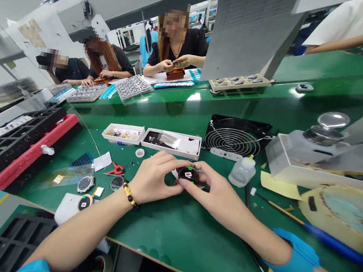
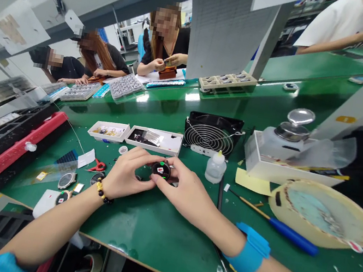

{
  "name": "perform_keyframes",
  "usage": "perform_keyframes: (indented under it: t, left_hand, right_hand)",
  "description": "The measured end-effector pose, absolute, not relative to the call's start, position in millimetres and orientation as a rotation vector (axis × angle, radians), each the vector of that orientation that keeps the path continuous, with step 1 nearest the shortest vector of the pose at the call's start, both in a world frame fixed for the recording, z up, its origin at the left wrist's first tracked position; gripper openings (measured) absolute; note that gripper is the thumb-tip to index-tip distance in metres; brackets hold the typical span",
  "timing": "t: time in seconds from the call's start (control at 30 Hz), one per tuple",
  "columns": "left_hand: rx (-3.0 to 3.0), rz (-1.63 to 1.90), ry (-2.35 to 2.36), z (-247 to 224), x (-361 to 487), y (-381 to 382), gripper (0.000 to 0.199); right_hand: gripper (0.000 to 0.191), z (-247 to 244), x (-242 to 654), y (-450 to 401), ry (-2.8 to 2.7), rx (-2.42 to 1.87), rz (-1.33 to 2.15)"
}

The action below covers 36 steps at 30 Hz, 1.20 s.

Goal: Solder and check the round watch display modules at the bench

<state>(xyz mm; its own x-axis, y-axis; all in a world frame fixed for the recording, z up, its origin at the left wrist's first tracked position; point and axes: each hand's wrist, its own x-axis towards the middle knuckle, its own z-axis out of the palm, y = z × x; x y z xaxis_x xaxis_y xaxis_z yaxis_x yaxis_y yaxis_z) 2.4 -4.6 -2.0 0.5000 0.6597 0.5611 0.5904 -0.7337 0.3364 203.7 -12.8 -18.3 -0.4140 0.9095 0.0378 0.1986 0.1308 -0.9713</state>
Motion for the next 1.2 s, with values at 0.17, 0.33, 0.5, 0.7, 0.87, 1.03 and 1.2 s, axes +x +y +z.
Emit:
perform_keyframes:
  t: [0.17, 0.33, 0.5, 0.7, 0.87, 1.03, 1.2]
  left_hand:
    - [2.634, 1.043, 1.084, -2.1, 2.3, -4.2, 0.038]
    - [2.624, 1.034, 1.088, -2.1, 1.8, -3.8, 0.039]
    - [2.617, 1.031, 1.092, -2.1, 1.8, -4.1, 0.039]
    - [2.61, 1.028, 1.1, -3.0, 2.0, -4.1, 0.041]
    - [2.622, 1.036, 1.082, -2.6, 1.9, -3.8, 0.039]
    - [2.618, 1.026, 1.083, -2.4, 1.8, -4.0, 0.04]
    - [2.62, 1.036, 1.088, -2.1, 1.6, -4.6, 0.041]
  right_hand:
    - [0.032, -19.6, 203.3, -12.0, -1.726, -1.081, 1.313]
    - [0.031, -20.5, 203.9, -12.5, -1.732, -1.075, 1.313]
    - [0.032, -17.8, 204.0, -13.7, -1.738, -1.088, 1.312]
    - [0.031, -18.5, 203.4, -12.0, -1.731, -1.089, 1.309]
    - [0.031, -18.9, 203.1, -12.4, -1.745, -1.106, 1.255]
    - [0.037, -16.7, 203.6, -14.7, -1.758, -1.122, 1.262]
    - [0.036, -14.5, 203.8, -15.9, -1.766, -1.134, 1.261]
